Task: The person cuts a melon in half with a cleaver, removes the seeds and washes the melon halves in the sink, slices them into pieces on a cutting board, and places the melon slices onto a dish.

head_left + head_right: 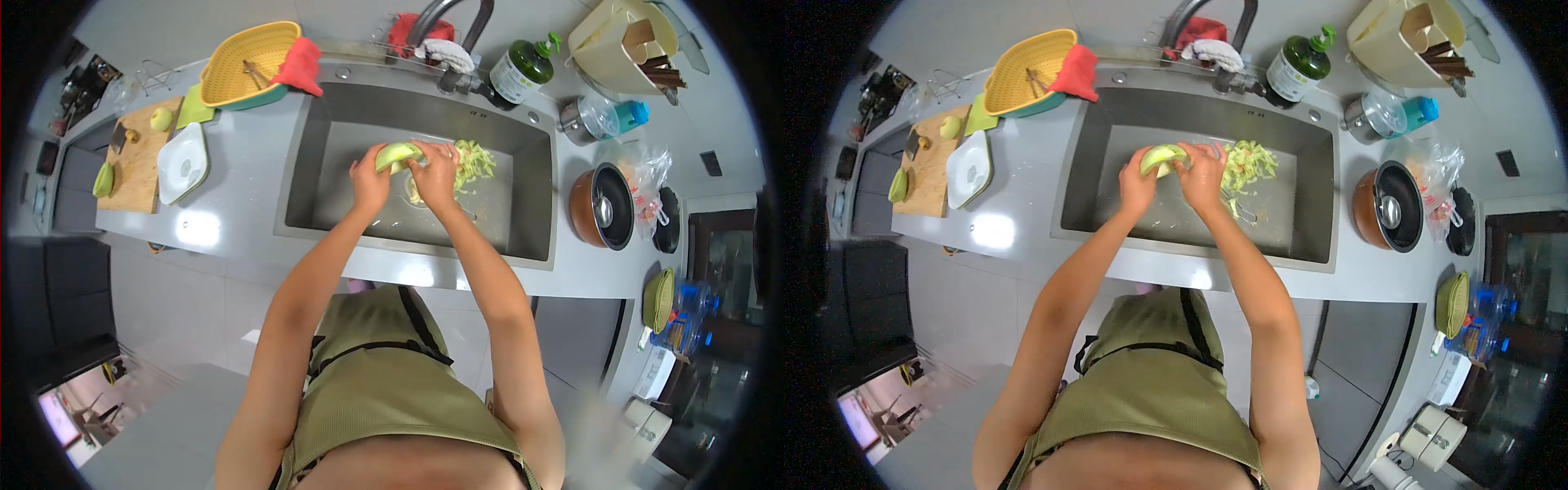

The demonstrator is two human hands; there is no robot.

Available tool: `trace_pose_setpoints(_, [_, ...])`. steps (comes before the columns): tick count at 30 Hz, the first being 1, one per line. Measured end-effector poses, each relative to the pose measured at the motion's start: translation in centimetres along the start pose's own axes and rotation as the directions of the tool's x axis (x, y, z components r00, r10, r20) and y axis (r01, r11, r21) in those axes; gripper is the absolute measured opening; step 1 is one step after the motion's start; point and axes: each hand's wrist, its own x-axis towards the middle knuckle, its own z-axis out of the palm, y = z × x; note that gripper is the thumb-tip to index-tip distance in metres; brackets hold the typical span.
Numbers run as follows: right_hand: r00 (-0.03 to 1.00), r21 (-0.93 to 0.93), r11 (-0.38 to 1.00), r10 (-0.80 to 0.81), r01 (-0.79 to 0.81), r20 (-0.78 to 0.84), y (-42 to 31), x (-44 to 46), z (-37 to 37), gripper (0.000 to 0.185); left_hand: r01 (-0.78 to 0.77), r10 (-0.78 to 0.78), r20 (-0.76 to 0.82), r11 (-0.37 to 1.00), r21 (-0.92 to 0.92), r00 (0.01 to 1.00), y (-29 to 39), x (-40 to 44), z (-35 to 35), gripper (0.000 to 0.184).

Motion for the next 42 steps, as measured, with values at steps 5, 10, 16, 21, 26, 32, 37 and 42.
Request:
trace_pose_setpoints(5, [0.959, 0.017, 0.986, 0.159, -0.168, 0.236, 7.4, -2.8, 0.9, 0.046, 0.384, -0.399, 0.050, 0.904, 0.187, 0.915, -4.1, -0.1, 5.2, 0.032])
trace_pose_setpoints(10, [0.778, -0.369, 0.866, 0.477, -0.338, 0.409, 17.2, -5.8, 1.7, 0.031, 0.640, -0.659, 0.014, 0.735, 0.224, 0.752, -8.8, -0.7, 11.2, 0.033])
trace_pose_setpoints(16, [0.725, -0.412, 0.908, 0.336, -0.079, 0.601, 20.6, -7.2, 3.7, 0.016, 0.675, -0.702, -0.007, 0.682, 0.283, 0.712, -9.7, -0.5, 14.9, 0.030])
trace_pose_setpoints(21, [0.735, -0.538, 0.841, 0.394, -0.047, 0.552, 21.9, -8.1, 3.8, 0.021, 0.628, -0.650, -0.036, 0.717, 0.303, 0.759, -9.9, -0.3, 15.7, 0.032])
trace_pose_setpoints(26, [0.792, -0.577, 0.817, 0.354, -0.002, 0.498, 21.7, -6.7, 3.5, 0.026, 0.671, -0.657, -0.138, 0.713, 0.204, 0.741, -10.3, 0.0, 14.0, 0.031])
trace_pose_setpoints(32, [0.695, -0.442, 0.897, 0.327, -0.015, 0.640, 17.3, -5.5, 8.9, 0.032, 0.723, -0.696, -0.214, 0.685, 0.088, 0.685, -12.6, 0.5, 9.6, 0.035])
trace_pose_setpoints(37, [0.400, -0.517, 0.832, 0.552, -0.202, 0.732, 15.3, -3.7, 11.5, 0.028, 0.738, -0.722, -0.210, 0.675, -0.002, 0.659, -13.8, 0.6, 7.1, 0.036])
trace_pose_setpoints(42, [0.363, -0.552, 0.834, 0.511, 0.012, 0.779, 15.1, -4.3, 10.0, 0.029, 0.771, -0.771, -0.156, 0.633, -0.071, 0.618, -13.5, 0.4, 7.0, 0.037])
